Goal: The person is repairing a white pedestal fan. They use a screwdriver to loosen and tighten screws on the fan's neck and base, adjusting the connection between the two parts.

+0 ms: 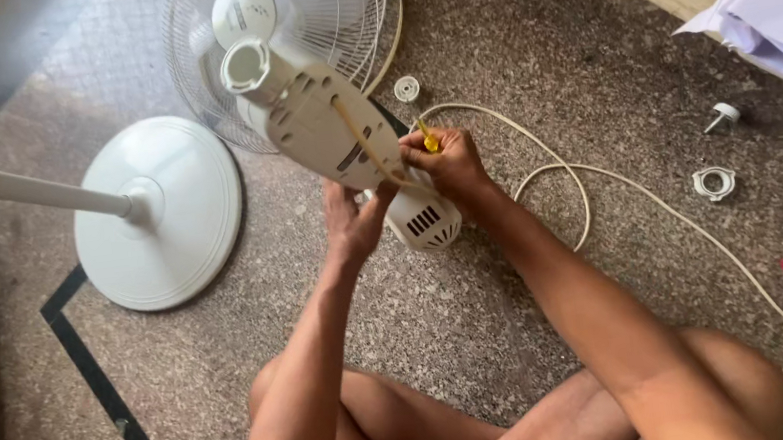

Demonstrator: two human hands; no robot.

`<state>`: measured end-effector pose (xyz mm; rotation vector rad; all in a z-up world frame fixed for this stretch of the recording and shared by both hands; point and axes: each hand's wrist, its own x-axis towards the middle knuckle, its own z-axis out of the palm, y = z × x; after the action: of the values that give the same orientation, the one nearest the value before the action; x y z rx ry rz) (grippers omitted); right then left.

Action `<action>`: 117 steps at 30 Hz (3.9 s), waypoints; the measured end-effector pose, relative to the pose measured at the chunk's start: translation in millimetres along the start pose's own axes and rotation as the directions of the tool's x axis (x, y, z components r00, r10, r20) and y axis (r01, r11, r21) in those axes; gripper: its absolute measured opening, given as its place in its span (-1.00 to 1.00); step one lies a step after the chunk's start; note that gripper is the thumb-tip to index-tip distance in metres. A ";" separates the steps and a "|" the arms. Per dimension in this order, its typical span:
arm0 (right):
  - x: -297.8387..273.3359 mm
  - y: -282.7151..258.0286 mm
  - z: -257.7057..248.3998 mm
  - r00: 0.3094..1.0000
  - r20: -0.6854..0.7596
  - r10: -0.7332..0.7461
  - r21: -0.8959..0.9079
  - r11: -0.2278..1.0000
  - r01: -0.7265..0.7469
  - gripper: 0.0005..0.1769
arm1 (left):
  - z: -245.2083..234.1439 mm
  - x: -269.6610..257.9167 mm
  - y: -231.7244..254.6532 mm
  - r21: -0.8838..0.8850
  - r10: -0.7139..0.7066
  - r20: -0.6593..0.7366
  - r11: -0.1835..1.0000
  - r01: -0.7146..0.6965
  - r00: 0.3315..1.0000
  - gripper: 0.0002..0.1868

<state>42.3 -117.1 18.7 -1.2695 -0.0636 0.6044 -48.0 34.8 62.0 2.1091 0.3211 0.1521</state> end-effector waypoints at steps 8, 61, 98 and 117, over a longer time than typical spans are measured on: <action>-5.7 13.1 3.6 0.999 0.040 0.011 0.358 0.933 -0.025 -0.81 | 27.2 -16.3 -8.3 -0.207 0.107 -0.274 0.964 -0.167 0.956 -0.51; -2.6 35.3 3.7 0.931 0.172 -0.323 0.100 0.946 0.309 -0.84 | 46.4 -24.3 -7.3 -0.225 -0.064 -0.429 0.974 -0.037 0.901 -0.56; 1.0 64.4 16.3 0.957 0.260 -0.128 -0.031 0.990 0.141 -0.62 | -21.3 5.7 -61.2 -0.688 -0.331 -0.170 0.714 0.129 0.928 -0.56; -15.7 15.8 14.0 0.858 0.210 -0.470 -0.477 0.716 0.509 -0.77 | -30.5 9.7 -69.3 -0.637 -0.315 -0.104 0.750 0.180 0.943 -0.44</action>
<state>17.8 -109.5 13.2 -1.6701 -0.6522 0.1593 -57.5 97.4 19.2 1.3729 0.5877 0.2785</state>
